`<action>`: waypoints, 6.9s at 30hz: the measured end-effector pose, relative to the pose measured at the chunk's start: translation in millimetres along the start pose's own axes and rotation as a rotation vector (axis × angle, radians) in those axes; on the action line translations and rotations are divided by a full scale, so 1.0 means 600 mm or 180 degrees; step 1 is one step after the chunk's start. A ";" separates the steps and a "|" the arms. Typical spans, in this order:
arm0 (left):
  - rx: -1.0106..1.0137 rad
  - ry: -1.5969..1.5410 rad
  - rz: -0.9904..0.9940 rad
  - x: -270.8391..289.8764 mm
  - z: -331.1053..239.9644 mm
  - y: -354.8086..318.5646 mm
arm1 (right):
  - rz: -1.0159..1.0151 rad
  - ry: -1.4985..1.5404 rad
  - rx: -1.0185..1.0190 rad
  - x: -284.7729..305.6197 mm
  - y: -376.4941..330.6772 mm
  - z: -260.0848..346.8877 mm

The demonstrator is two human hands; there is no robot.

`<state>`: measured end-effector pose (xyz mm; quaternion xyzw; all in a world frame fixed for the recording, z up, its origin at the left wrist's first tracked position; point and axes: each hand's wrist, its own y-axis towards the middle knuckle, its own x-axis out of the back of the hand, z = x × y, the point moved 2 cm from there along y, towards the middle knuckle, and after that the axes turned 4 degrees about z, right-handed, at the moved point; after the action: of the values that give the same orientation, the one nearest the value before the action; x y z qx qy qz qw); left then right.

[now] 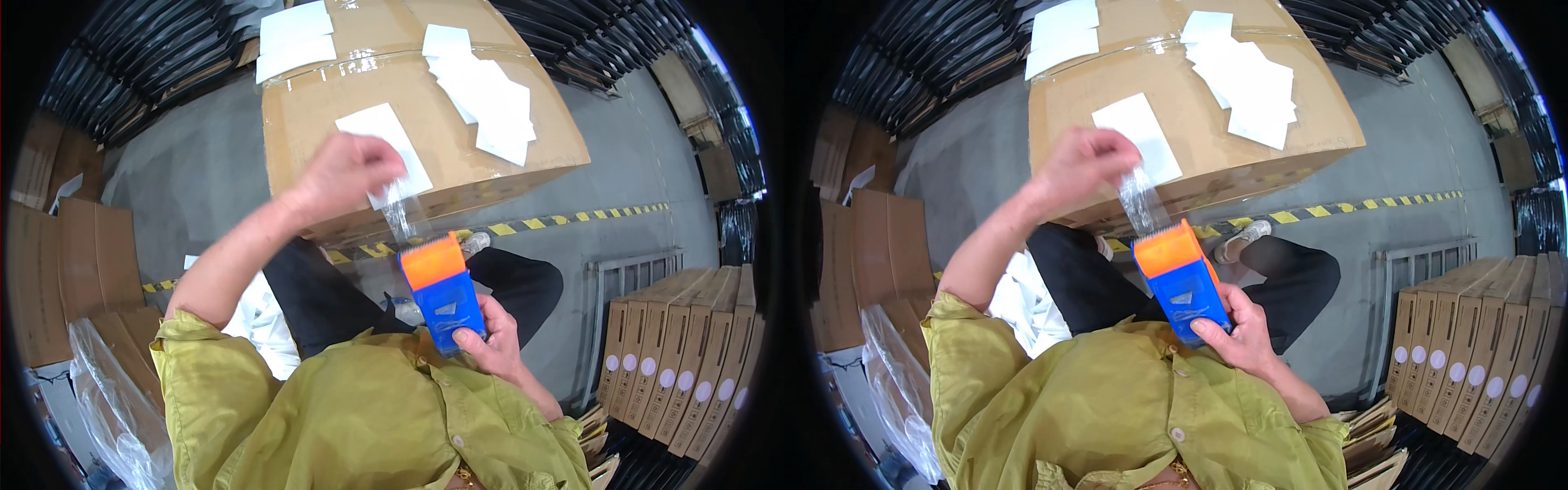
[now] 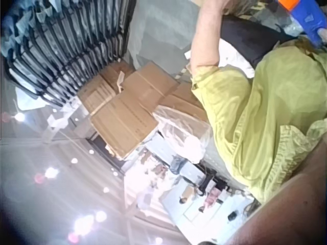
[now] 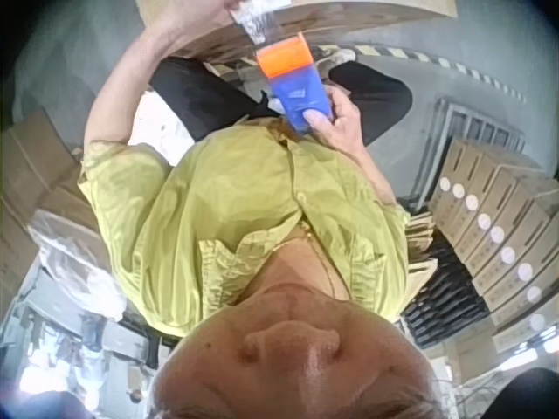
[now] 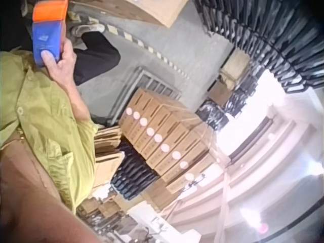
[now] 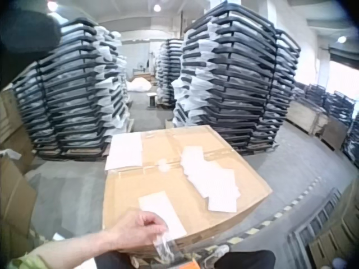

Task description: Taping multiple white labels onto a large cardboard box using a tape dispenser.

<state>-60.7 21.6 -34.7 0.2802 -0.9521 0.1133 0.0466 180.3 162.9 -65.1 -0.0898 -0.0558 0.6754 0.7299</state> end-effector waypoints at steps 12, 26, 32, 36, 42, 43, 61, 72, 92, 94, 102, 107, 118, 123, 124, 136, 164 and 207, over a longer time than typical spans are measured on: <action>-0.1347 0.2457 -0.1009 0.074 0.015 0.076 | -0.0069 0.0142 -0.0225 -0.015 0.008 0.047; -0.1117 0.2956 -0.1239 0.081 0.053 0.098 | -0.0101 -0.0010 -0.0416 -0.021 0.045 0.072; -0.0956 0.3534 -0.1904 0.067 0.076 0.089 | -0.0190 -0.0110 -0.0576 -0.016 0.046 0.047; -0.0563 0.3524 -0.2294 0.100 0.091 0.099 | -0.0237 0.0125 -0.0492 -0.012 0.045 0.024; -0.0474 0.1109 -0.2450 0.090 0.040 -0.037 | -0.0127 0.0206 -0.0608 0.002 0.038 0.014; 0.0172 0.0737 -0.1990 0.072 0.047 -0.071 | -0.0124 0.0330 -0.0677 0.005 0.036 0.012; 0.0532 -0.2815 -0.1434 -0.122 0.092 -0.030 | 0.0152 0.0113 -0.0182 0.013 -0.018 0.001; -0.1438 0.1662 -0.0116 -0.194 0.013 -0.091 | 0.0164 0.0819 -0.0955 0.056 0.030 -0.041; 0.0830 0.4583 -0.2295 0.197 0.113 0.038 | -0.0516 0.0777 -0.1216 0.090 0.031 -0.136; 0.0972 0.4562 -0.2145 0.197 0.103 0.043 | -0.0468 0.0660 -0.1288 0.097 0.034 -0.144; 0.1102 0.4578 -0.2519 0.190 0.091 0.050 | -0.0357 0.0718 -0.1292 0.099 0.033 -0.157; 0.1229 0.4601 -0.2364 0.185 0.063 0.047 | -0.0281 0.0783 -0.1253 0.106 0.025 -0.161; -0.2443 0.4047 -0.0858 -0.045 -0.044 0.181 | -0.0461 0.0727 -0.1033 0.108 0.018 -0.164; -0.1788 0.3669 -0.0112 -0.098 -0.046 0.242 | -0.0511 0.0845 -0.1022 0.103 -0.003 -0.142; -0.1734 0.3456 0.0018 -0.097 -0.046 0.247 | -0.0568 0.0852 -0.1014 0.103 -0.004 -0.139; -0.3825 0.4310 -0.1748 -0.081 -0.112 0.111 | -0.0508 0.0741 -0.0910 0.102 -0.014 -0.129; -0.1200 0.3052 -0.1740 -0.052 0.067 -0.024 | -0.0265 0.0627 0.0177 0.118 -0.032 -0.070; -0.1178 0.4173 -0.0866 -0.085 0.080 0.025 | -0.0253 0.1139 0.0035 0.118 -0.017 -0.066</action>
<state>-27.3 49.0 -91.7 0.2582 -0.6876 0.0882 0.6728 204.1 230.5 -104.5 -0.2022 0.0751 0.6196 0.7547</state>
